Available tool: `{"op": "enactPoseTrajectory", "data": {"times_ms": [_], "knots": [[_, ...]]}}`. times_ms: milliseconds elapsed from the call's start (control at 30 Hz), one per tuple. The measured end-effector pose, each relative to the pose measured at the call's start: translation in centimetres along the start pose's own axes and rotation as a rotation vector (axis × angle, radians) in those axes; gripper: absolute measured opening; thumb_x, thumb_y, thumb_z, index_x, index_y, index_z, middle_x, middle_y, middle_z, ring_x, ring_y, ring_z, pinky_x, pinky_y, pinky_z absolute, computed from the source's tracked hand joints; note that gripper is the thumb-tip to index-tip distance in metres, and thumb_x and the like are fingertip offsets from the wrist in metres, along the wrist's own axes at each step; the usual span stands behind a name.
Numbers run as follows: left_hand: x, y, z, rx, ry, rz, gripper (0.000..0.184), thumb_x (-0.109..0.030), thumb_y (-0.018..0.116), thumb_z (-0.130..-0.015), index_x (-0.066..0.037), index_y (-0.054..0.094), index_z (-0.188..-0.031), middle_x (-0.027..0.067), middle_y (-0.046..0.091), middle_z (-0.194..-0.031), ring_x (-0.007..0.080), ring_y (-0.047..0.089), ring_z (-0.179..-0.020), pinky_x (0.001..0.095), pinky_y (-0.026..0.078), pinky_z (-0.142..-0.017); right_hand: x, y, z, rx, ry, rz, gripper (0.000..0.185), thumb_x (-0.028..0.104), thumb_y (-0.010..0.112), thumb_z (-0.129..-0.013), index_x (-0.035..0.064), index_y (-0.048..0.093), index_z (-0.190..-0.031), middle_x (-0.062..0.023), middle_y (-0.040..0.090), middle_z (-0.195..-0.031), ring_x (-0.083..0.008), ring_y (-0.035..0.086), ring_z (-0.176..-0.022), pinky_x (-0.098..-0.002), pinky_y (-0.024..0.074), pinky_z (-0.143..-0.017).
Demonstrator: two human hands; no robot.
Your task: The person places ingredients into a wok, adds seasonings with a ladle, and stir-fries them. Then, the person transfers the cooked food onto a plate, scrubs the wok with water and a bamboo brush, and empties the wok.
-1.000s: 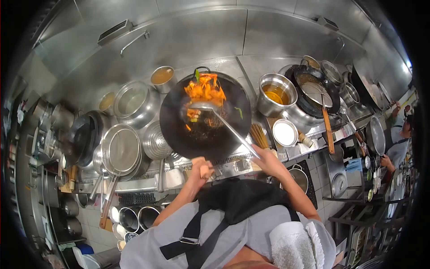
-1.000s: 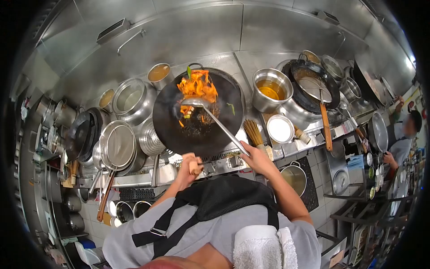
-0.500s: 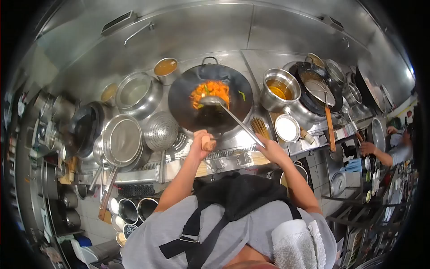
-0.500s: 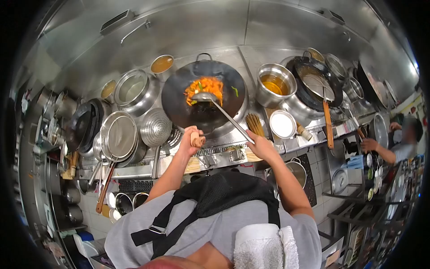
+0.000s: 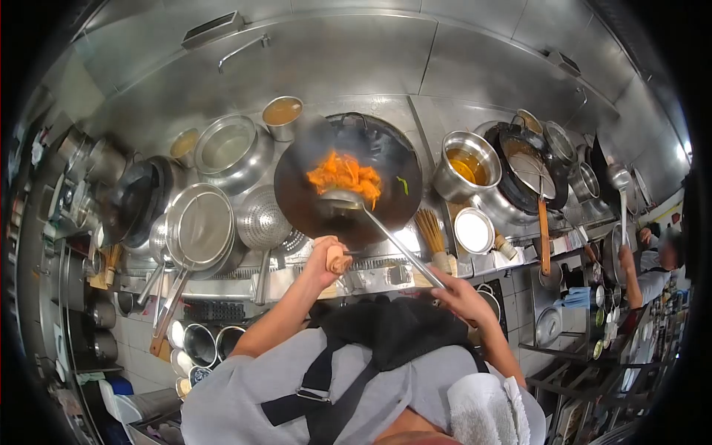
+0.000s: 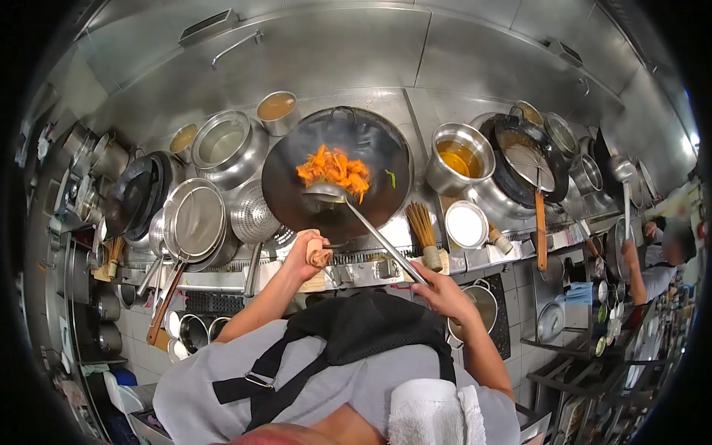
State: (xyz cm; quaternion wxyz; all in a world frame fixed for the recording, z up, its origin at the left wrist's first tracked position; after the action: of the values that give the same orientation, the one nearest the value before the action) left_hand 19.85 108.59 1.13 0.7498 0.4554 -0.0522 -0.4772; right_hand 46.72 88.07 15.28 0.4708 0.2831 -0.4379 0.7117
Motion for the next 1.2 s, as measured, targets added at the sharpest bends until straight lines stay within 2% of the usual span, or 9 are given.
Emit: {"op": "enactPoseTrajectory", "data": {"times_ms": [67, 200, 267, 400, 500, 600, 867, 1067, 1200], "knots": [[-0.3, -0.3, -1.1, 0.045, -0.059, 0.001, 0.007, -0.011, 0.065, -0.087, -0.013, 0.059, -0.090, 0.0109, 0.065, -0.078, 0.0265, 0.064, -0.064, 0.0434, 0.059, -0.059, -1.4, -1.1, -0.4, -0.057, 0.005, 0.095, 0.060, 0.027, 0.064, -0.101, 0.0186, 0.044, -0.157, 0.0024, 0.051, -0.068, -0.0061, 0.046, -0.054, -0.0277, 0.0413, -0.046], [-1.1, 0.9, -5.5, 0.101, -0.025, 0.076, 0.005, -0.013, 0.066, -0.091, -0.012, 0.061, -0.092, 0.0108, 0.066, -0.080, 0.0277, 0.063, -0.066, 0.0422, 0.059, -0.061, -2.8, -2.0, -5.8, -0.251, -0.311, 0.437, 0.058, 0.025, 0.062, -0.100, 0.0162, 0.046, -0.154, -0.0253, 0.072, -0.098, -0.0403, 0.070, -0.080, -0.0443, 0.0550, -0.075], [0.6, -0.3, -5.1, 0.142, 0.076, 0.072, 0.008, -0.013, 0.067, -0.090, -0.013, 0.060, -0.094, 0.0101, 0.065, -0.081, 0.0275, 0.064, -0.069, 0.0425, 0.059, -0.063, -1.8, -1.1, -7.4, -0.244, -0.132, 0.444, 0.056, 0.023, 0.062, -0.099, 0.0120, 0.048, -0.152, -0.0304, 0.065, -0.120, -0.0492, 0.065, -0.101, -0.0505, 0.0509, -0.090], [6.1, -7.9, -2.3, 0.034, 0.055, -0.200, 0.014, -0.019, 0.069, -0.088, -0.016, 0.059, -0.097, 0.0093, 0.063, -0.085, 0.0273, 0.065, -0.072, 0.0438, 0.060, -0.063, -0.6, -0.8, -7.6, -0.412, -0.353, 0.374, 0.059, 0.021, 0.066, -0.097, 0.0063, 0.048, -0.151, -0.0294, 0.068, -0.113, -0.0385, 0.067, -0.081, -0.0457, 0.0522, -0.082], [3.3, -4.7, -1.4, 0.187, -0.031, -0.156, 0.015, -0.023, 0.069, -0.088, -0.017, 0.059, -0.098, 0.0093, 0.063, -0.085, 0.0282, 0.065, -0.071, 0.0448, 0.060, -0.062, -0.2, -0.6, -4.0, -0.169, -0.060, 0.029, 0.061, 0.022, 0.066, -0.099, 0.0108, 0.044, -0.156, -0.0041, 0.057, -0.074, -0.0104, 0.049, -0.056, -0.0319, 0.0444, -0.053], [0.2, -1.7, -5.0, 0.177, -0.008, 0.050, 0.009, -0.022, 0.066, -0.092, -0.015, 0.060, -0.094, 0.0103, 0.067, -0.081, 0.0295, 0.066, -0.066, 0.0467, 0.059, -0.059, 0.2, 0.4, -2.2, -0.117, -0.039, -0.124, 0.062, 0.021, 0.065, -0.101, 0.0140, 0.041, -0.158, 0.0046, 0.047, -0.070, -0.0057, 0.042, -0.050, -0.0259, 0.0373, -0.044], [-0.9, -1.3, -9.0, 0.110, -0.006, 0.103, 0.004, -0.015, 0.064, -0.091, -0.014, 0.060, -0.092, 0.0076, 0.065, -0.076, 0.0241, 0.065, -0.064, 0.0443, 0.057, -0.056, 0.3, 3.3, -4.2, -0.243, -0.106, -0.191, 0.063, 0.016, 0.061, -0.102, 0.0109, 0.036, -0.160, 0.0055, 0.049, -0.067, -0.0045, 0.044, -0.051, -0.0232, 0.0383, -0.043], [2.0, -0.2, 3.0, -0.020, -0.007, -0.011, 0.009, -0.012, 0.065, -0.086, -0.015, 0.059, -0.092, 0.0082, 0.063, -0.077, 0.0245, 0.063, -0.064, 0.0438, 0.058, -0.058, -2.0, 0.6, 0.7, -0.201, -0.179, -0.249, 0.064, 0.008, 0.064, -0.099, 0.0073, 0.038, -0.158, 0.0000, 0.063, -0.083, -0.0030, 0.046, -0.050, -0.0226, 0.0376, -0.043], [0.2, 0.1, -4.1, 0.196, -0.113, 0.111, 0.006, -0.014, 0.066, -0.085, -0.014, 0.060, -0.088, 0.0088, 0.064, -0.077, 0.0275, 0.062, -0.064, 0.0429, 0.058, -0.060, -1.3, -1.8, -0.2, -0.405, -0.143, -0.207, 0.066, 0.015, 0.060, -0.102, 0.0082, 0.031, -0.161, 0.0039, 0.052, -0.064, -0.0051, 0.044, -0.045, -0.0250, 0.0380, -0.040]]}}
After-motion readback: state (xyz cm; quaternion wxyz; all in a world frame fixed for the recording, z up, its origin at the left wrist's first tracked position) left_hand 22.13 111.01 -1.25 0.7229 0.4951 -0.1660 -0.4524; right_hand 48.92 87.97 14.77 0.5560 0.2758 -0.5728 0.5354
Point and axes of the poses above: each hand's wrist, its own z-axis away from the middle knuckle, its own y-axis out of the palm, x = y × z, the point moved 5 cm from there along -z, towards the middle knuckle
